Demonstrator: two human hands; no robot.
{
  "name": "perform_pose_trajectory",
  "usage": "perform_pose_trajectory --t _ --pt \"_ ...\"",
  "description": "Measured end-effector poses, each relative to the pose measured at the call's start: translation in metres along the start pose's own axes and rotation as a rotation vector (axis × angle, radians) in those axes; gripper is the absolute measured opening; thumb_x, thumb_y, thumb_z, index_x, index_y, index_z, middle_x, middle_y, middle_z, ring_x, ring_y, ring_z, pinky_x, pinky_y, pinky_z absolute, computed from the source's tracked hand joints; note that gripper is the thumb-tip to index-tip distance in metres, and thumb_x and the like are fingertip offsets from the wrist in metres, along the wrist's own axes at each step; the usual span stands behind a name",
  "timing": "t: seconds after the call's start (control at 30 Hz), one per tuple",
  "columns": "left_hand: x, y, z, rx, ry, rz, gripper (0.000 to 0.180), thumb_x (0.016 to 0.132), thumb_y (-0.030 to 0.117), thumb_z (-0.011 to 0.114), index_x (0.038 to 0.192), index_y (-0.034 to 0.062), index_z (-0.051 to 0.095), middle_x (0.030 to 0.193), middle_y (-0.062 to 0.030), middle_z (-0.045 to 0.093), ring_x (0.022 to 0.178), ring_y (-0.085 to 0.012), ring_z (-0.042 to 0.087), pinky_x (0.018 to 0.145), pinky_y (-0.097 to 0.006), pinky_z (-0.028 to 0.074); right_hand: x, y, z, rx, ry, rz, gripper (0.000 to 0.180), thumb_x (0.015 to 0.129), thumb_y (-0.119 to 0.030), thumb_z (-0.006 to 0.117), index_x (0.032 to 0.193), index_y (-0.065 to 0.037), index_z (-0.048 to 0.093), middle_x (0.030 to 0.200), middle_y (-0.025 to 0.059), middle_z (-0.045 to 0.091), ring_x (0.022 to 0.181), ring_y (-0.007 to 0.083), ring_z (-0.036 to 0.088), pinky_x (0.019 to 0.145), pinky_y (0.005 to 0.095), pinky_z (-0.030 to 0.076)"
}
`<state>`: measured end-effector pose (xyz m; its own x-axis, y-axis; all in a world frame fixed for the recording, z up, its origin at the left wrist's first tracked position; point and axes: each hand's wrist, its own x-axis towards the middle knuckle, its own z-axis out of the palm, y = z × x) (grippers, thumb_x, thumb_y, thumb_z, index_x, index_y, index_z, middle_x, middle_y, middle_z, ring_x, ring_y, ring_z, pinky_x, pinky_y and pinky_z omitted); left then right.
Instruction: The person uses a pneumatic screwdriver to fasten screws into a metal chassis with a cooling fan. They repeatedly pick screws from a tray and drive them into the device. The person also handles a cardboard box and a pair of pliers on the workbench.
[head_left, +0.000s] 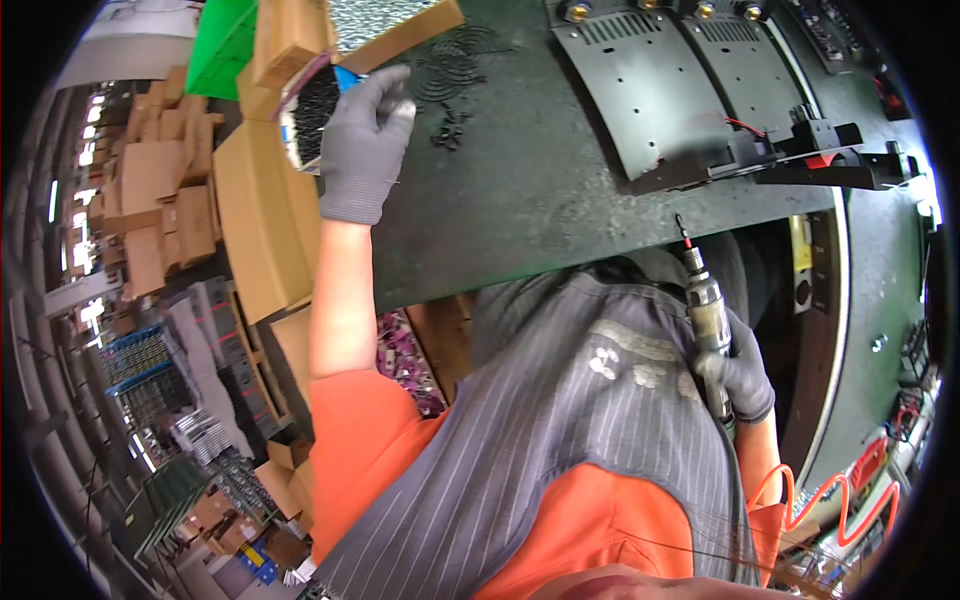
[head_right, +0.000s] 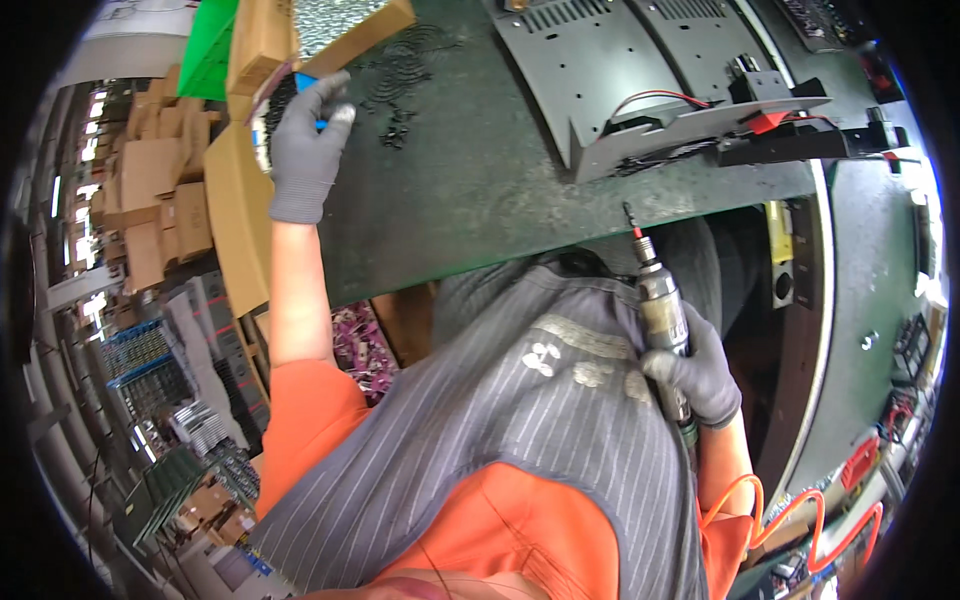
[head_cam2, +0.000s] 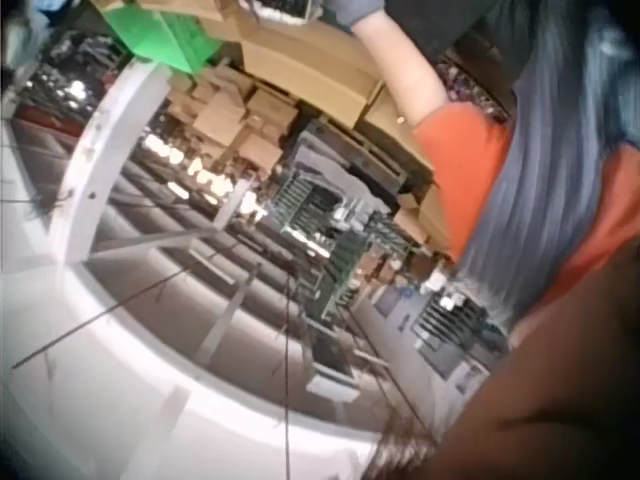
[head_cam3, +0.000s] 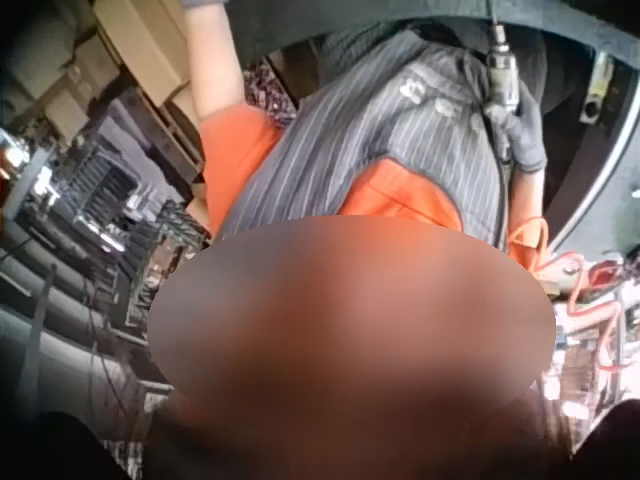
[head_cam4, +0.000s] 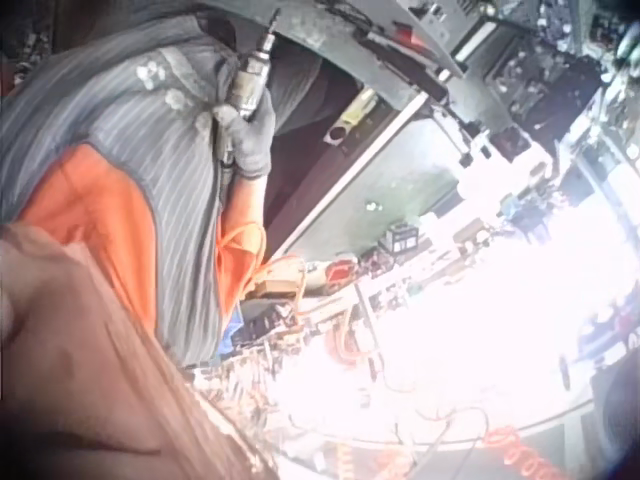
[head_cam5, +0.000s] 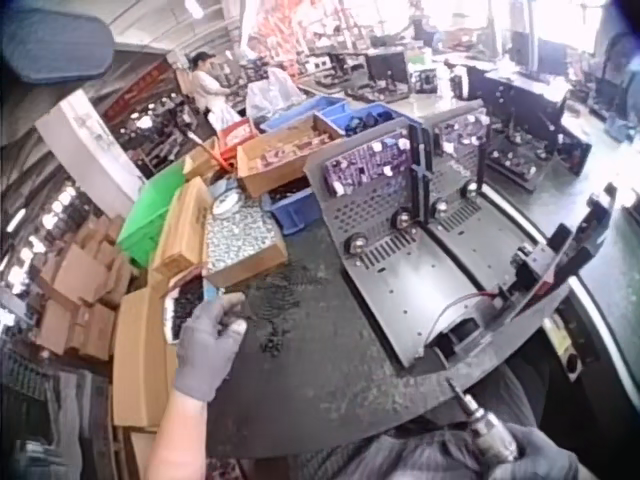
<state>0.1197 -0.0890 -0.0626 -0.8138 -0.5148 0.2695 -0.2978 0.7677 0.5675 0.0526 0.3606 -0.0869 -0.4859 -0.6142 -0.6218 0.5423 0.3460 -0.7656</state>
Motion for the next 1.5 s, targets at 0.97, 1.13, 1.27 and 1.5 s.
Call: perform_pose_trajectory --t 0.97,1.13,1.27,1.5 --pt "0.033 -0.004 0.018 0.835 -0.337 -0.191 0.032 0.084 0.031 0.052 0.091 0.0049 0.068 0.093 -0.0178 0.070 0.090 -0.0366 0.067 0.076 -0.047 0.053 0.016 0.027 -0.004 0.101 -0.035 -0.133 0.068 0.069 -0.016 0.083 0.126 0.001 0.051 0.106 0.0024 0.059 0.093 0.0114 0.055 0.084 0.0267 0.046" --pt "0.014 0.005 -0.011 -0.341 -0.272 -0.433 0.023 0.090 0.024 0.051 0.091 0.0044 0.063 0.068 -0.0033 0.059 0.059 -0.0122 0.056 0.050 -0.026 0.042 0.018 0.023 -0.009 -0.063 -0.052 -0.195 0.064 0.071 -0.019 0.083 0.123 0.002 0.052 0.102 0.0028 0.059 0.091 0.0118 0.054 0.084 0.0282 0.046" --pt "-0.027 0.042 0.014 -1.033 -0.554 -0.264 0.034 0.092 0.038 0.061 0.102 0.0065 0.056 0.072 -0.0012 0.052 0.056 -0.0083 0.043 0.047 -0.020 0.031 0.018 0.027 -0.018 -0.117 -0.087 -0.258 0.059 0.071 -0.028 0.084 0.115 0.001 0.057 0.096 0.0037 0.061 0.088 0.0121 0.055 0.082 0.0288 0.046" --pt "-0.095 0.099 0.095 -1.790 -0.696 -0.706 0.026 0.095 0.020 0.059 0.115 0.0053 0.058 0.102 -0.0075 0.061 0.088 -0.0168 0.059 0.069 -0.027 0.051 -0.004 -0.021 -0.001 -0.136 -0.268 -0.297 0.072 0.066 -0.033 0.086 0.121 0.002 0.055 0.096 0.0053 0.062 0.086 0.0129 0.058 0.078 0.0295 0.049"
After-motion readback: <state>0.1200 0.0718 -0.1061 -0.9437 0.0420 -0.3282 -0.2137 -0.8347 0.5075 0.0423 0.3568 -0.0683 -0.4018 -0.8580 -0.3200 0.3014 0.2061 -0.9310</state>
